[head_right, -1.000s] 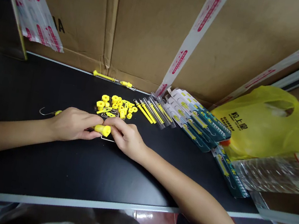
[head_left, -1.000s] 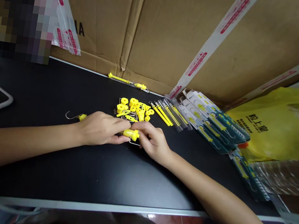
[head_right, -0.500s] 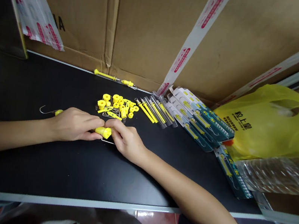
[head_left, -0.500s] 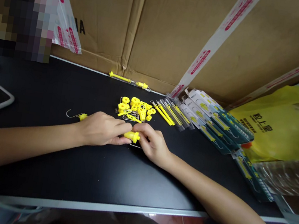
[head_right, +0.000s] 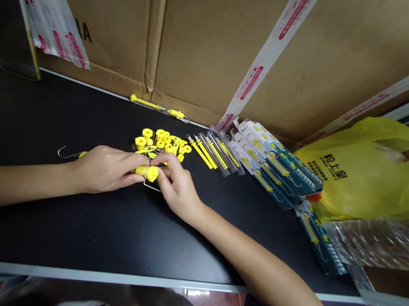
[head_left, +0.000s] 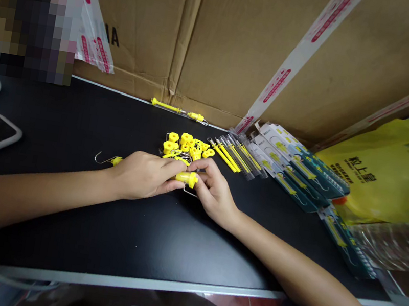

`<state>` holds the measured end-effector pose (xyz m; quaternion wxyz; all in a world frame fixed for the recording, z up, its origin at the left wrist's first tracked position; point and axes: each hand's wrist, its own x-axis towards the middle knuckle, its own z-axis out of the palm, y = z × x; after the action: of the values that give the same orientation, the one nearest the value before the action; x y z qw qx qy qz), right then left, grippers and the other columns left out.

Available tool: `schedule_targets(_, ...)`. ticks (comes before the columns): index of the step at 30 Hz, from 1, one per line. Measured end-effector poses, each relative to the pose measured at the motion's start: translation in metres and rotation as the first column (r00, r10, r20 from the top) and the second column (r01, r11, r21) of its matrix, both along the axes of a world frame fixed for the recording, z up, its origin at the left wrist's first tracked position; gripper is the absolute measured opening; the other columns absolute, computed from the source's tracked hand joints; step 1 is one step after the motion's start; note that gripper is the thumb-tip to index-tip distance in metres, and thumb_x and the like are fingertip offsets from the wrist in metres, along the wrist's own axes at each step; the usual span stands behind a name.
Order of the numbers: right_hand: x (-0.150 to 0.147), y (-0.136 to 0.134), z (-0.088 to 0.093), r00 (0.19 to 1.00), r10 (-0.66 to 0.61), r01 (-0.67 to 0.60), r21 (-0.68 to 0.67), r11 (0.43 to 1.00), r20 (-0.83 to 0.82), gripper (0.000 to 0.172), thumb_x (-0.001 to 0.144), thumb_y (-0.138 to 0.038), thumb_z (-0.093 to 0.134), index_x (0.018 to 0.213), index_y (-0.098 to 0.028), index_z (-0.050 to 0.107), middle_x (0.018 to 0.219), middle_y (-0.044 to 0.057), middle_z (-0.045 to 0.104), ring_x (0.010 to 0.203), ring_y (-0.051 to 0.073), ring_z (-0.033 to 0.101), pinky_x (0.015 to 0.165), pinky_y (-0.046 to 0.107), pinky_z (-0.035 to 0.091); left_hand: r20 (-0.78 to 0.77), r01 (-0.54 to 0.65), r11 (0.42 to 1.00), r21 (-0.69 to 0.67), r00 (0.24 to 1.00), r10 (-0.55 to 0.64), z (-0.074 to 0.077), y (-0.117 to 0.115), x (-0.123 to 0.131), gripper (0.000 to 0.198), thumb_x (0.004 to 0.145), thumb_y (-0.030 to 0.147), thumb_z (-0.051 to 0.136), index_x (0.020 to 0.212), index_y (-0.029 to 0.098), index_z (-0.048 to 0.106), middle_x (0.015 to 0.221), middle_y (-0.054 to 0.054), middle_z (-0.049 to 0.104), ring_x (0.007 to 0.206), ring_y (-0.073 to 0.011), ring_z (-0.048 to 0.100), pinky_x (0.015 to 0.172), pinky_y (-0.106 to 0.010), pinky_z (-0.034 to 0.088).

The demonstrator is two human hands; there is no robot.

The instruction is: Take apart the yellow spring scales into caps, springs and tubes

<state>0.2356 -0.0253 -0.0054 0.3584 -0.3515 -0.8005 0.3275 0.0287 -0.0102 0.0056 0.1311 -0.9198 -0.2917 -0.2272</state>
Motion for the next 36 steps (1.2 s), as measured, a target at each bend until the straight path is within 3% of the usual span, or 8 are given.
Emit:
schedule_targets(5,0.007,0.001,0.004,0.987,-0.108,0.074,0.258,0.963,0.121,0.017,0.092,-0.029,0.045,0.106,-0.022,0.038,0.095,0.005,0.056,0.073,0.013,0.054,0.062,0.027,0.043,0.022,-0.133,0.99,-0.054,0.991,0.134,0.003,0.003,-0.001,0.034,0.096,0.039,0.029,0.103,0.016,0.053,0.082,-0.003,0.07,0.066,-0.0151,0.067,0.051,-0.021,0.042)
schedule_targets(7,0.008,0.002,0.004,0.955,-0.202,0.068,0.507,0.859,0.215,0.017,0.086,-0.032,0.055,0.096,-0.021,0.045,0.109,0.01,0.052,0.088,0.018,0.053,0.069,0.031,0.043,0.041,-0.155,0.987,-0.039,0.987,0.157,0.002,0.004,-0.002,0.034,0.095,0.038,0.029,0.107,0.016,0.053,0.083,-0.003,0.07,0.066,-0.0166,0.067,0.051,-0.023,0.043)
schedule_targets(9,0.008,0.004,0.003,0.908,-0.313,0.025,0.707,0.707,0.281,0.013,0.084,-0.032,0.058,0.087,-0.021,0.052,0.098,0.008,0.054,0.086,0.02,0.05,0.069,0.032,0.039,0.042,-0.158,0.987,-0.033,0.986,0.159,0.001,0.004,-0.001,0.034,0.095,0.037,0.031,0.111,0.016,0.052,0.085,-0.004,0.071,0.067,-0.0179,0.068,0.051,-0.024,0.044)
schedule_targets(11,0.007,0.005,0.003,0.868,-0.393,-0.019,0.81,0.586,0.305,0.009,0.086,-0.028,0.056,0.08,-0.022,0.056,0.076,0.004,0.052,0.073,0.017,0.045,0.066,0.032,0.033,0.025,-0.156,0.987,-0.032,0.987,0.157,0.0,0.002,0.0,0.034,0.094,0.036,0.032,0.114,0.017,0.052,0.088,-0.005,0.071,0.069,-0.0184,0.068,0.053,-0.025,0.045)
schedule_targets(13,0.007,0.006,0.004,0.854,-0.395,-0.077,0.834,0.547,0.338,0.013,0.088,-0.025,0.054,0.076,-0.022,0.057,0.064,0.001,0.049,0.066,0.016,0.04,0.065,0.032,0.03,0.005,-0.154,0.988,-0.025,0.988,0.154,-0.001,0.001,0.002,0.032,0.095,0.035,0.032,0.114,0.017,0.051,0.092,-0.005,0.071,0.072,-0.0182,0.068,0.054,-0.024,0.046)
schedule_targets(21,0.004,0.007,0.003,0.899,-0.269,-0.141,0.81,0.57,0.346,0.016,0.09,-0.02,0.052,0.074,-0.019,0.055,0.06,-0.001,0.053,0.06,0.013,0.041,0.064,0.03,0.029,-0.076,-0.17,0.985,-0.029,0.983,0.168,0.002,-0.001,0.004,0.031,0.096,0.036,0.032,0.114,0.018,0.051,0.091,-0.003,0.071,0.069,-0.0181,0.068,0.049,-0.024,0.043)
schedule_targets(29,-0.003,0.001,-0.002,0.946,-0.233,0.002,0.713,0.701,0.227,0.021,0.092,-0.023,0.046,0.072,-0.018,0.051,0.061,-0.001,0.052,0.059,0.012,0.043,0.064,0.028,0.032,-0.14,-0.219,0.97,-0.108,0.969,0.203,0.006,-0.003,0.006,0.031,0.096,0.036,0.03,0.113,0.019,0.05,0.095,-0.003,0.07,0.073,-0.0189,0.068,0.051,-0.025,0.044)
schedule_targets(36,-0.002,0.001,0.003,0.908,-0.284,-0.065,0.772,0.632,0.308,0.021,0.089,-0.02,0.05,0.068,-0.018,0.049,0.057,-0.002,0.048,0.058,0.013,0.039,0.06,0.029,0.028,-0.147,-0.251,0.95,-0.188,0.963,0.225,0.007,-0.002,0.005,0.035,0.096,0.039,0.029,0.119,0.02,0.047,0.098,-0.004,0.07,0.079,-0.0231,0.069,0.056,-0.029,0.048)
